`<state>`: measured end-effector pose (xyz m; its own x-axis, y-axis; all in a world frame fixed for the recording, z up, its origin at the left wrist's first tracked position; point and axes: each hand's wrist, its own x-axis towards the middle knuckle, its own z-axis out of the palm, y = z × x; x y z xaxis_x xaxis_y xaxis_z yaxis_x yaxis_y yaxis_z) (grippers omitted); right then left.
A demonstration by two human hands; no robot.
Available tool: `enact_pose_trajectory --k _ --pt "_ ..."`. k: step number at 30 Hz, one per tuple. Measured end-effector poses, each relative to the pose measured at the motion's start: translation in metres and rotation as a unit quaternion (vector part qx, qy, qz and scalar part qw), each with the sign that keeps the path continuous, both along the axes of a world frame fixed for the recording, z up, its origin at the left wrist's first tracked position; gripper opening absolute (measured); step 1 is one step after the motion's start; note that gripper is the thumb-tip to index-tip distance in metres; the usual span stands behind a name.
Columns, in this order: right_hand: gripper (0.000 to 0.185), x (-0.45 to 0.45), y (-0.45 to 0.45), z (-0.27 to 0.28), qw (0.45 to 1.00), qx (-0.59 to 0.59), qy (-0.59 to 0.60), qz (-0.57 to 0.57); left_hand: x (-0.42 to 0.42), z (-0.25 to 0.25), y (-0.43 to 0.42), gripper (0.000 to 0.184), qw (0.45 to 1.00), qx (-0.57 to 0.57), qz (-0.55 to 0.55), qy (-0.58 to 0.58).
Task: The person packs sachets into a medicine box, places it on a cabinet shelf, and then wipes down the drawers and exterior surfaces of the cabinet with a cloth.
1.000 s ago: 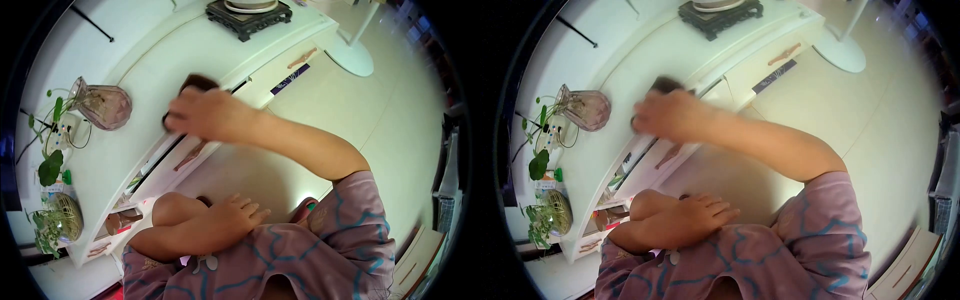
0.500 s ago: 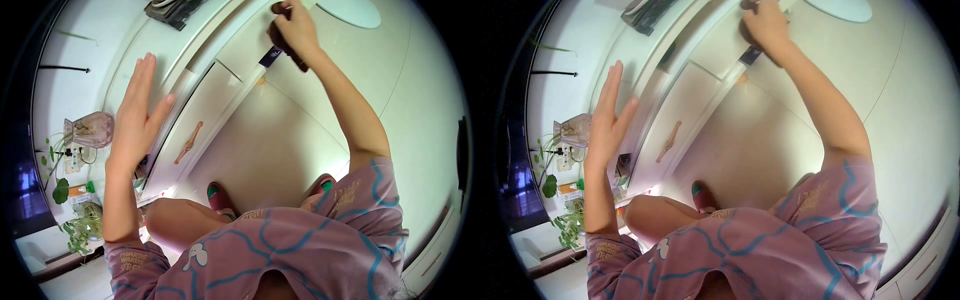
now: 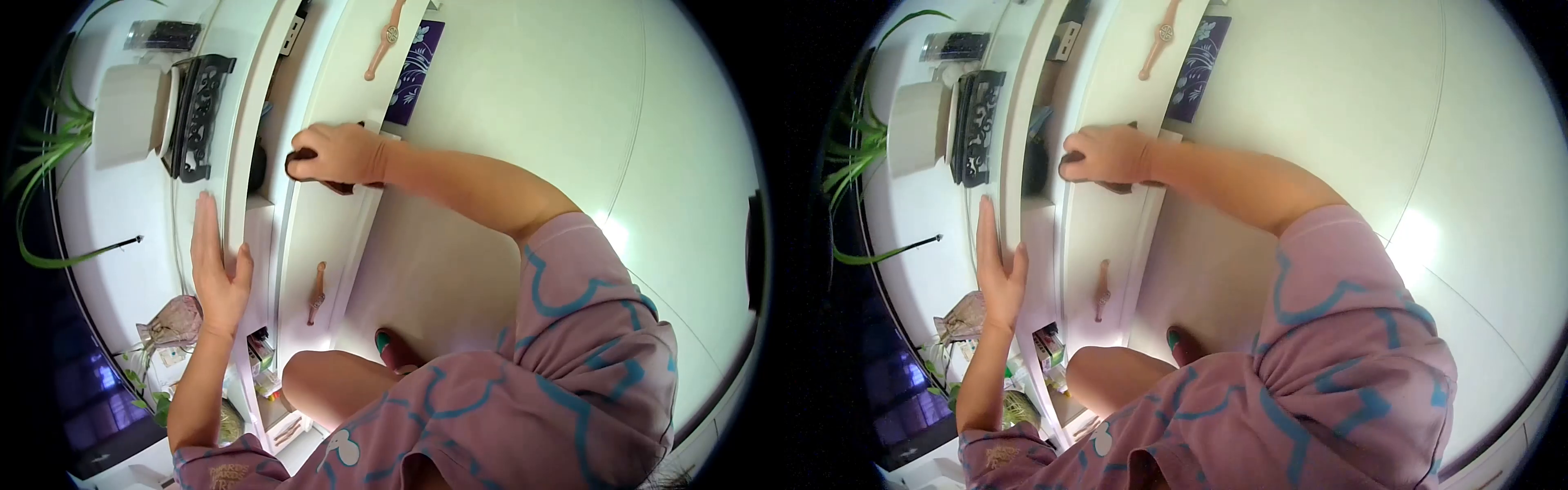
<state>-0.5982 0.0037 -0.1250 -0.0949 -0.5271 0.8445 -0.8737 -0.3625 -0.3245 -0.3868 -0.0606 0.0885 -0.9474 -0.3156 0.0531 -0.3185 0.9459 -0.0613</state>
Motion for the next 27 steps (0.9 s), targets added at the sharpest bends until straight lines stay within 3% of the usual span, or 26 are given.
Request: enact_pose_trajectory --k 1,3,4,5,6,7,8,10,12,13,14,17,18,19,20,21,22,23,25,26,27 --pt "0.017 -0.012 0.003 0.003 0.990 0.035 -0.133 0.038 -0.001 0.000 0.001 0.076 1.000 -0.005 0.007 -0.003" --pt "0.031 -0.035 0.010 0.021 0.883 0.174 -0.431 0.073 -0.001 0.000 0.000 0.076 1.000 -0.011 0.014 -0.010" --pt "0.023 -0.045 -0.009 0.000 0.940 0.065 -0.331 -0.043 0.000 0.000 -0.002 0.076 1.000 -0.002 0.022 -0.008" --pt "0.023 -0.062 -0.021 -0.023 0.931 0.043 -0.349 -0.092 0.002 -0.001 -0.002 0.077 1.000 0.008 0.030 -0.005" --pt "0.026 -0.080 -0.017 -0.018 0.945 -0.057 -0.246 -0.209 0.002 -0.001 -0.002 0.077 0.999 0.008 0.033 -0.013" --pt "0.025 -0.099 -0.028 -0.022 0.906 -0.088 -0.290 -0.295 0.002 0.000 -0.001 0.076 0.999 0.009 0.035 -0.008" --pt "0.034 -0.120 -0.026 -0.011 0.866 0.009 -0.420 -0.271 0.002 -0.001 0.000 0.076 0.999 0.009 0.037 -0.002" --pt "0.024 -0.135 -0.037 -0.005 0.801 -0.181 -0.453 -0.347 0.004 -0.002 -0.003 0.076 0.999 0.007 0.039 -0.005" --pt "0.026 -0.118 -0.040 -0.004 0.837 -0.175 -0.374 -0.359 0.003 -0.002 -0.003 0.076 0.999 0.004 0.038 -0.004" --pt "0.040 -0.098 -0.042 -0.013 0.844 -0.183 -0.340 -0.372 0.001 -0.002 -0.002 0.076 0.999 0.000 0.039 -0.003" --pt "0.042 -0.088 -0.044 -0.028 0.877 -0.243 -0.283 -0.304 0.001 -0.003 -0.001 0.077 0.999 -0.004 0.040 -0.001" --pt "0.021 -0.008 -0.018 -0.052 0.940 -0.127 -0.272 -0.164 0.002 -0.003 -0.001 0.077 0.999 -0.012 0.039 -0.011" --pt "0.019 0.008 0.001 -0.046 0.878 0.024 -0.474 0.065 0.001 -0.003 -0.002 0.077 0.999 -0.011 0.035 -0.012" --pt "0.021 0.017 0.017 -0.048 0.852 0.077 -0.479 0.196 0.001 -0.003 -0.002 0.077 0.999 -0.006 0.043 -0.013" --pt "0.021 0.020 0.014 -0.061 0.853 0.075 -0.478 0.195 0.002 -0.002 -0.001 0.076 0.999 -0.002 0.051 -0.013" --pt "0.020 0.027 0.007 -0.078 0.954 -0.016 -0.288 0.085 0.002 -0.002 -0.001 0.076 0.999 -0.003 0.049 -0.013" --pt "0.021 0.027 0.005 -0.084 0.991 -0.104 -0.080 -0.032 0.002 -0.002 -0.001 0.076 0.999 0.002 0.050 -0.011" --pt "0.021 0.021 0.003 -0.091 0.991 -0.104 -0.081 -0.033 0.002 -0.002 -0.001 0.075 0.999 0.008 0.051 -0.010" --pt "0.025 0.002 0.003 -0.096 0.991 0.070 -0.096 0.055 0.005 -0.002 -0.003 0.075 0.999 0.000 0.044 -0.014" --pt "0.025 -0.005 0.001 -0.104 0.991 0.071 -0.098 0.055 0.006 -0.002 -0.004 0.074 0.999 -0.009 0.039 -0.015" --pt "0.028 -0.012 -0.002 -0.111 0.992 0.002 -0.128 -0.010 0.005 -0.003 -0.004 0.074 0.999 -0.009 0.041 -0.016"
